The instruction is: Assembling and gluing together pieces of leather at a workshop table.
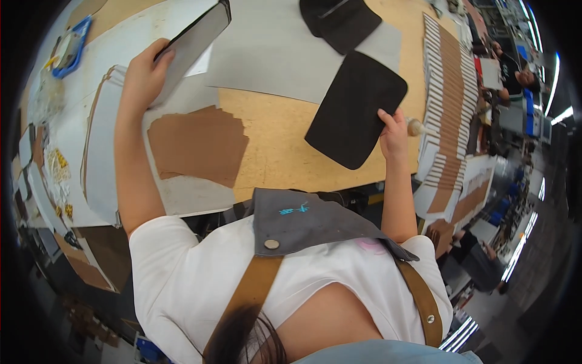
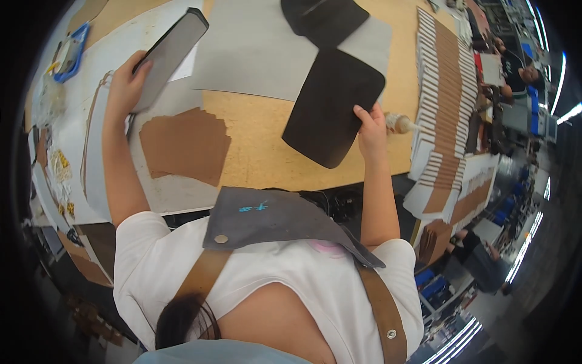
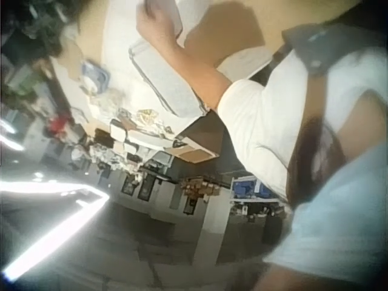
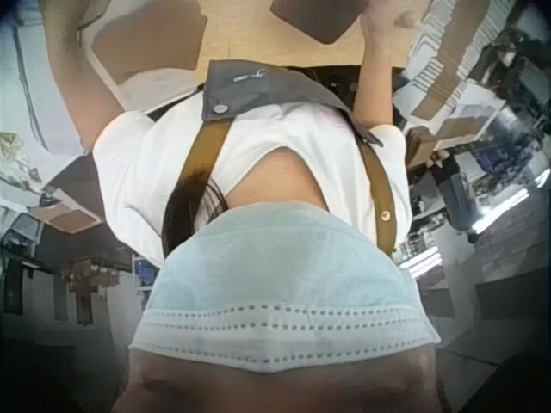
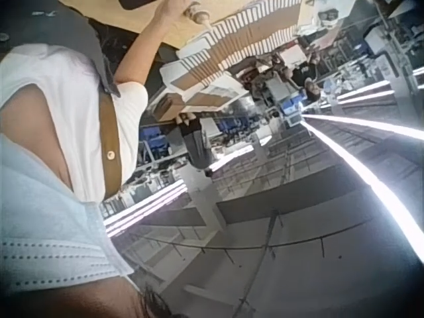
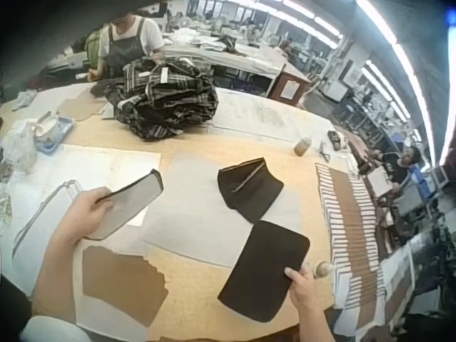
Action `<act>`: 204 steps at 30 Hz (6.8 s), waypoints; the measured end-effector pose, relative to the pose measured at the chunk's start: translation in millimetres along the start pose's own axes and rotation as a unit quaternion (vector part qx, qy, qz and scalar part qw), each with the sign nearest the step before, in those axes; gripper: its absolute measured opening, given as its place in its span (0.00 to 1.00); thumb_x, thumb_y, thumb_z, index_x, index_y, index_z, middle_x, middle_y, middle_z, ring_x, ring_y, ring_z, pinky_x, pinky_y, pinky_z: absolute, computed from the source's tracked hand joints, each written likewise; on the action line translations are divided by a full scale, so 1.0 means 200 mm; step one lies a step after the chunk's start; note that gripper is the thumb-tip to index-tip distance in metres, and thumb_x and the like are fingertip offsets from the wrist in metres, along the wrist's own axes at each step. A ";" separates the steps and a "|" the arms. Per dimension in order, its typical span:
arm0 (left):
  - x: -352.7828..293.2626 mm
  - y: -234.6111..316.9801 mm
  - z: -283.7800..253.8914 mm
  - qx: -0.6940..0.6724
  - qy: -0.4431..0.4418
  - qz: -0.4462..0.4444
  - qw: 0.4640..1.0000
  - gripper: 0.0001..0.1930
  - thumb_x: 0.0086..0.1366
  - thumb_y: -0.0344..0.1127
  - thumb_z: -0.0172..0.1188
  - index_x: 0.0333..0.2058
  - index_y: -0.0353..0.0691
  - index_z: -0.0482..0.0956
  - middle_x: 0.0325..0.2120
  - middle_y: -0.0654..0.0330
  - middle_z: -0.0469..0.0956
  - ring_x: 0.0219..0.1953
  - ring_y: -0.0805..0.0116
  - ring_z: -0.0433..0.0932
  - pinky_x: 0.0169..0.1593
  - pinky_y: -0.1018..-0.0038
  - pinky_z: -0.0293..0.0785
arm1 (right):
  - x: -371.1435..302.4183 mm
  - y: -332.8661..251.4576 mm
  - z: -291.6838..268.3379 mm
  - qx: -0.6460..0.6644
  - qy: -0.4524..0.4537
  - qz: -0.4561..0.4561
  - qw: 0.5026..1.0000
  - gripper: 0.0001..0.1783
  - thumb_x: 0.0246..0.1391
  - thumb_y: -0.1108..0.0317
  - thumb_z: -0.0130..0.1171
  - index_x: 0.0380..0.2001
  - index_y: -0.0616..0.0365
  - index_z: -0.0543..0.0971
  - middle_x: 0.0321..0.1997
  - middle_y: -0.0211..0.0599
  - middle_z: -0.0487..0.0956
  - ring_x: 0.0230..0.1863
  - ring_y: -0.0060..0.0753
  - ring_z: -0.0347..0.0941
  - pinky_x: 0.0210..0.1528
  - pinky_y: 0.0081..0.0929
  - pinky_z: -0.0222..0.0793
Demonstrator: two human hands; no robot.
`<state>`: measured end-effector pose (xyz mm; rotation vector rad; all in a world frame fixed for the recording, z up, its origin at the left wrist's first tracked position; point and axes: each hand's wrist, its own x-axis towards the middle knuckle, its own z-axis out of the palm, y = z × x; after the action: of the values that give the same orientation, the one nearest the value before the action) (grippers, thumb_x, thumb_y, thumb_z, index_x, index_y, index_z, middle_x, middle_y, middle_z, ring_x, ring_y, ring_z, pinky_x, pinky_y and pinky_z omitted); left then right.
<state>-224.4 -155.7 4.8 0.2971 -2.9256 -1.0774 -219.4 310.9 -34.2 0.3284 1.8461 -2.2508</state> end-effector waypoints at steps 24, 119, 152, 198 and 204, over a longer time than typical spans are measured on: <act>-0.23 0.98 0.76 -0.420 -0.393 0.028 0.818 0.08 0.64 0.36 0.53 0.36 0.38 0.73 0.30 0.72 0.73 0.32 0.86 0.67 0.34 0.86 0.64 | -0.76 0.02 0.07 -0.567 -0.207 -0.461 0.651 0.18 0.46 0.74 0.52 0.41 0.45 0.78 0.50 0.22 0.75 0.56 0.27 0.67 0.63 0.39 0.52; -0.42 0.92 0.64 -0.171 -0.439 0.091 0.877 0.16 0.64 0.40 0.54 0.44 0.34 0.71 0.30 0.62 0.76 0.34 0.77 0.72 0.39 0.81 0.67 | -0.44 -0.08 0.00 -0.061 -0.063 -0.077 0.993 0.14 0.54 0.74 0.53 0.43 0.57 0.65 0.28 0.26 0.71 0.28 0.13 0.65 0.30 0.12 0.59; -0.75 0.32 1.06 -0.150 -0.226 0.163 0.949 0.28 0.60 0.29 0.54 0.58 0.38 0.58 0.57 0.47 0.59 0.60 0.51 0.58 0.61 0.63 0.56 | -0.58 -0.17 -0.17 -0.655 -0.121 -0.124 0.736 0.17 0.49 0.75 0.47 0.42 0.49 0.76 0.28 0.39 0.75 0.31 0.43 0.72 0.33 0.37 0.68; -0.77 0.37 1.05 -0.349 -0.295 0.000 0.889 0.22 0.70 0.47 0.38 0.53 0.38 0.66 0.48 0.60 0.71 0.49 0.71 0.70 0.52 0.76 0.63 | -0.57 -0.10 -0.14 -0.473 -0.165 -0.032 0.865 0.12 0.52 0.70 0.51 0.41 0.57 0.75 0.36 0.45 0.78 0.38 0.47 0.74 0.40 0.33 0.69; -0.74 0.25 1.01 -0.396 -0.320 -0.145 0.848 0.14 0.66 0.37 0.50 0.45 0.35 0.72 0.31 0.67 0.71 0.31 0.81 0.68 0.37 0.81 0.66 | -0.27 0.07 -0.07 -0.442 -0.256 0.045 0.859 0.12 0.53 0.67 0.53 0.41 0.60 0.74 0.35 0.42 0.78 0.37 0.39 0.73 0.41 0.29 0.67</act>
<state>-101.9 37.3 -109.1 0.4108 -2.5496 -2.7416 -162.3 322.1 -33.8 -0.3090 2.2007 -1.0514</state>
